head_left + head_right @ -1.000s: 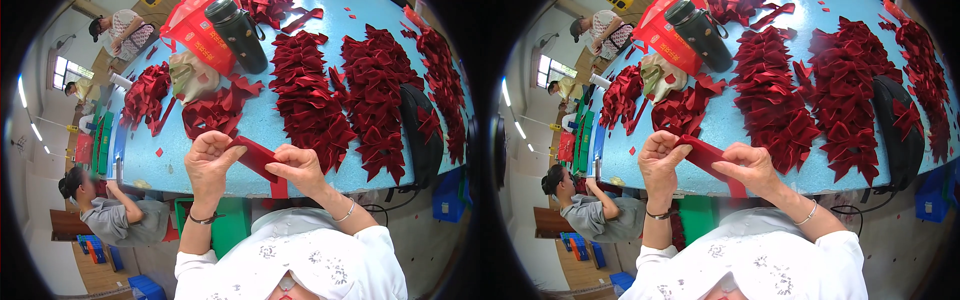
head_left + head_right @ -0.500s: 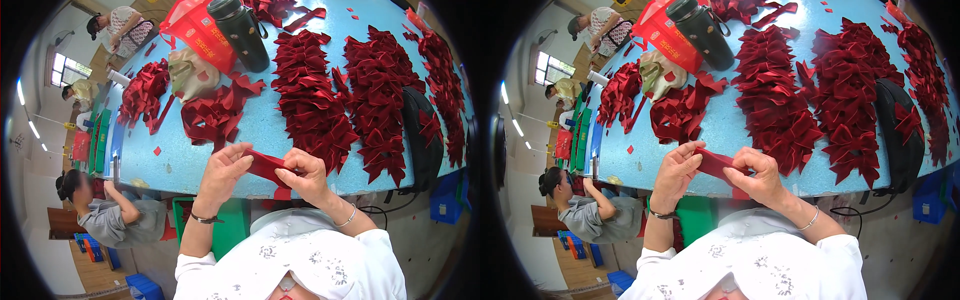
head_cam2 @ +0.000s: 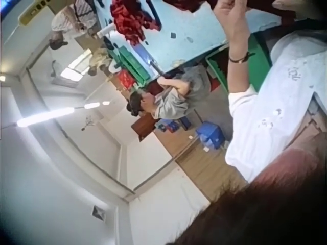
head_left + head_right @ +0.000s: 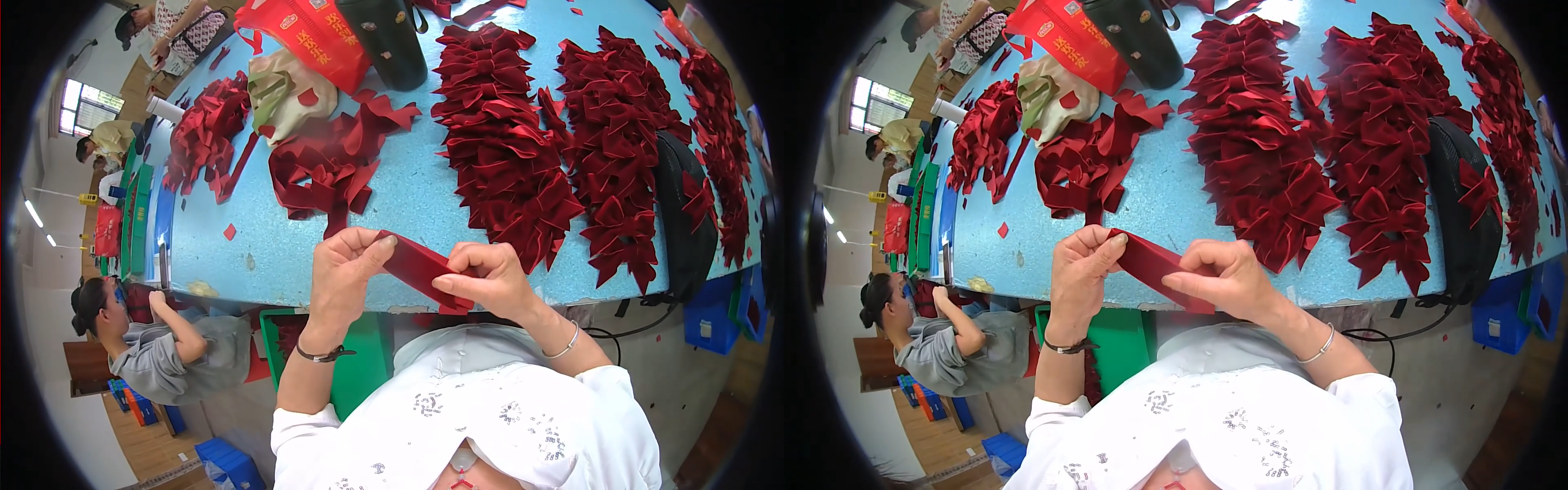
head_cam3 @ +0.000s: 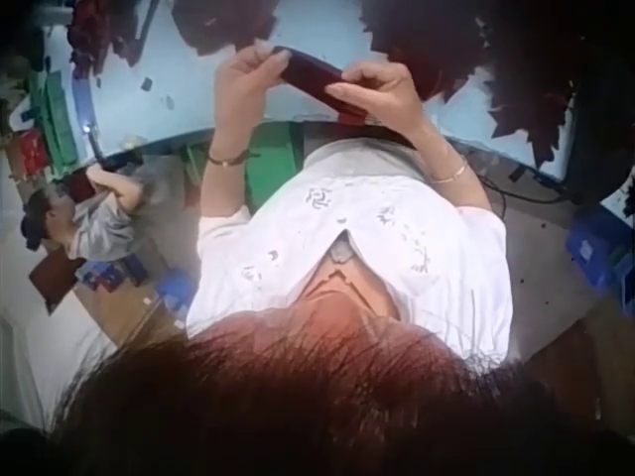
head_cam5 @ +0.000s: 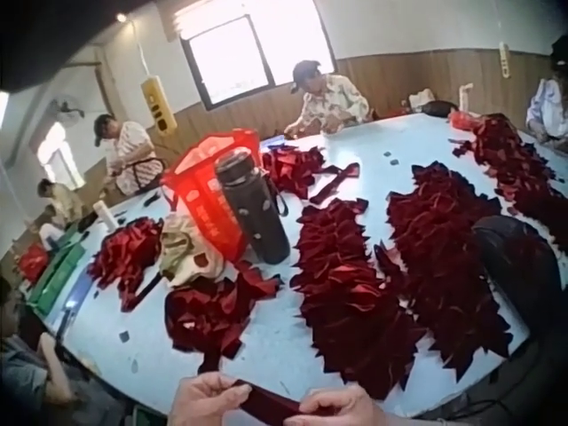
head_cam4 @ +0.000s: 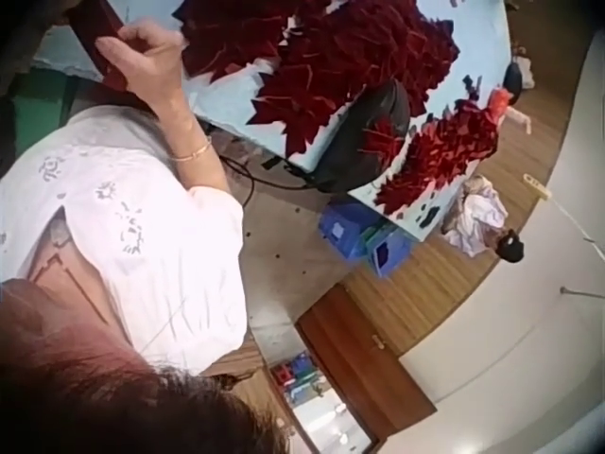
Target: Fold small pieces of red fabric into a specific shape for assembly.
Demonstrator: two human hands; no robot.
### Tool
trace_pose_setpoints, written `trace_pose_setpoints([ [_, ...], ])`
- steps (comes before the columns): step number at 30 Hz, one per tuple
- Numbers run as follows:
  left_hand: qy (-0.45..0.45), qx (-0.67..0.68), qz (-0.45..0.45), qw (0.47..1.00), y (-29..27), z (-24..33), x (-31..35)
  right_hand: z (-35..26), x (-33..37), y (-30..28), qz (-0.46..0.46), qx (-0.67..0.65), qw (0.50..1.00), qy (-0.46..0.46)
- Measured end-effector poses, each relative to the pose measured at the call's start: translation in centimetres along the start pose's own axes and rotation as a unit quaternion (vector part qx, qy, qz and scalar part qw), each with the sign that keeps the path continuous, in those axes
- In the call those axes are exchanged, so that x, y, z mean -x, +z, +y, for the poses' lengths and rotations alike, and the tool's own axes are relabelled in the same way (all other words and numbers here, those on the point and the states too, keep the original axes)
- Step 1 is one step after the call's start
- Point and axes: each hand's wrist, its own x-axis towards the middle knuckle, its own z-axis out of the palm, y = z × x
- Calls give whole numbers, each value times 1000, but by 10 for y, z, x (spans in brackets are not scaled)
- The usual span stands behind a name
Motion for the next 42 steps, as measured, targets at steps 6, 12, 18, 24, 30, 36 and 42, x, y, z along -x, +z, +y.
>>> trace_pose_setpoints([
  [6,-61,74,-14,995,-2,-2,-4,9,-2,-6,-20,-197,977,82],
  [12,-41,50,2,998,-4,-4,-5,7,-1,-4,-17,-184,980,75],
  [18,-36,24,8,999,-4,-4,0,-2,5,0,21,-111,993,37],
  [24,-36,29,-3,999,5,-1,3,4,7,4,69,0,997,-45],
  [30,4,-25,22,999,1,-10,5,6,8,1,74,35,997,7],
  [36,39,-31,12,999,0,-5,8,15,11,2,75,-106,991,17],
  [42,20,49,-40,998,-4,4,10,19,5,-8,37,-295,950,94],
])
